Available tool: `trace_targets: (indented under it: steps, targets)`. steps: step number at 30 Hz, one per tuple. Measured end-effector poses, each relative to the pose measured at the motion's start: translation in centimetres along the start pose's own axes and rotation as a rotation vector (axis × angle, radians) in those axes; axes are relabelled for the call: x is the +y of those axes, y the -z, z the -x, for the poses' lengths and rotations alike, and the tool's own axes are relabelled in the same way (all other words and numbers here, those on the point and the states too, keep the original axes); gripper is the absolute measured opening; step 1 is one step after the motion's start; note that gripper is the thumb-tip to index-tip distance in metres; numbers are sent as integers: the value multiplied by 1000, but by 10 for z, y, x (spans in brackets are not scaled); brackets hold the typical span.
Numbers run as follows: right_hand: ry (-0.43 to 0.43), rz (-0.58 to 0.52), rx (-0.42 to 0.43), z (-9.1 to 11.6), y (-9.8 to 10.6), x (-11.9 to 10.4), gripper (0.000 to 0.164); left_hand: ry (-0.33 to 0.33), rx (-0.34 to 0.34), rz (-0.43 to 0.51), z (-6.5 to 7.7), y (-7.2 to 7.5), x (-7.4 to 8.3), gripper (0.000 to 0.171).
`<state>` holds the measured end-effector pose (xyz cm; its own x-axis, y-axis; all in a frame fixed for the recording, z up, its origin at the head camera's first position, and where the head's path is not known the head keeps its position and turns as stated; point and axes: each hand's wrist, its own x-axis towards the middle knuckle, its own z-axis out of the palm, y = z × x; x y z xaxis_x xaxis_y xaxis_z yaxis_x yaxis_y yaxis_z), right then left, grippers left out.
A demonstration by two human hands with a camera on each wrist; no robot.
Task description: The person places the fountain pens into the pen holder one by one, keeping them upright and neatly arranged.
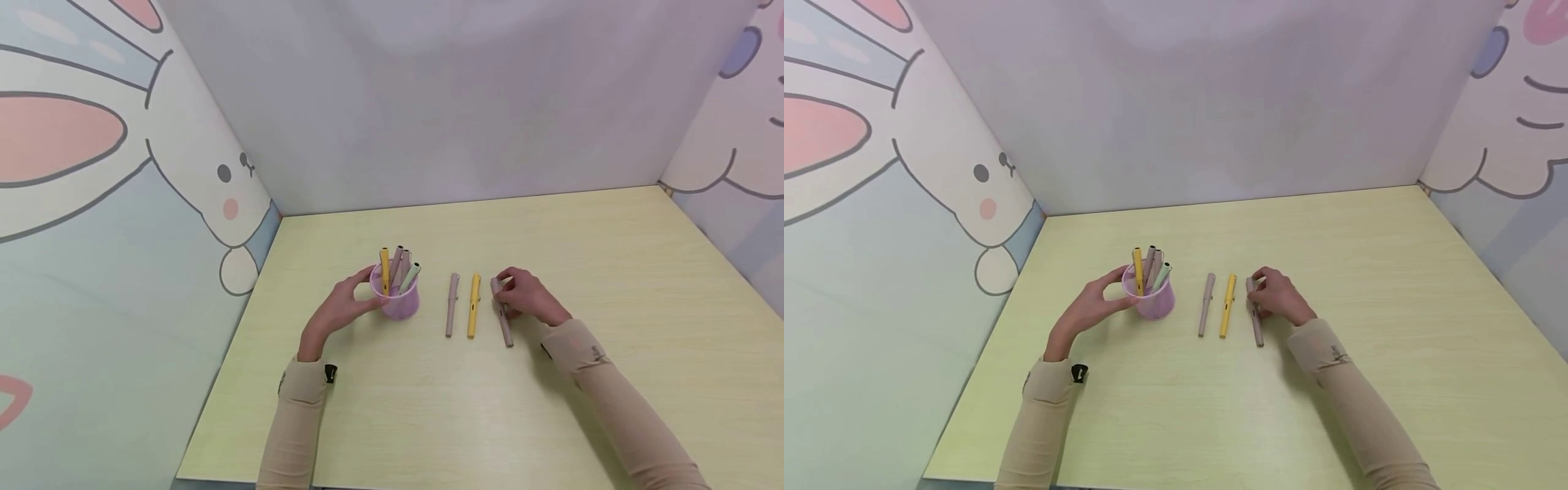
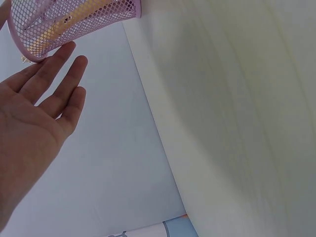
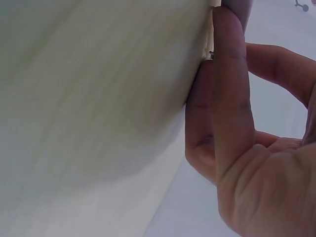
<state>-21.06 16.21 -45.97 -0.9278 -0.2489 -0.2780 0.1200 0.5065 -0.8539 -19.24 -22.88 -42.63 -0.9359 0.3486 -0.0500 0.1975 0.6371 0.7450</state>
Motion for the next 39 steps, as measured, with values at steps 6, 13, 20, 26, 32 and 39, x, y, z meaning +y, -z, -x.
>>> trace_targets:
  steps: [6,13,20,26,32,39]
  targets:
    - [28,-34,-2,2,4,5,42,0,5,-8,1,0,2,82]
    - [37,-70,8,4,8,6,44,2,4,-5,3,0,3,83]
    - [88,-105,34,9,15,4,50,-6,7,-13,1,-1,2,82]
    - [115,-117,65,8,17,5,52,3,4,-17,1,0,0,83]
    - [156,-149,75,6,18,3,51,-1,4,-16,1,0,1,83]
    - [212,-212,101,7,18,-3,52,1,-1,-8,1,0,1,83]
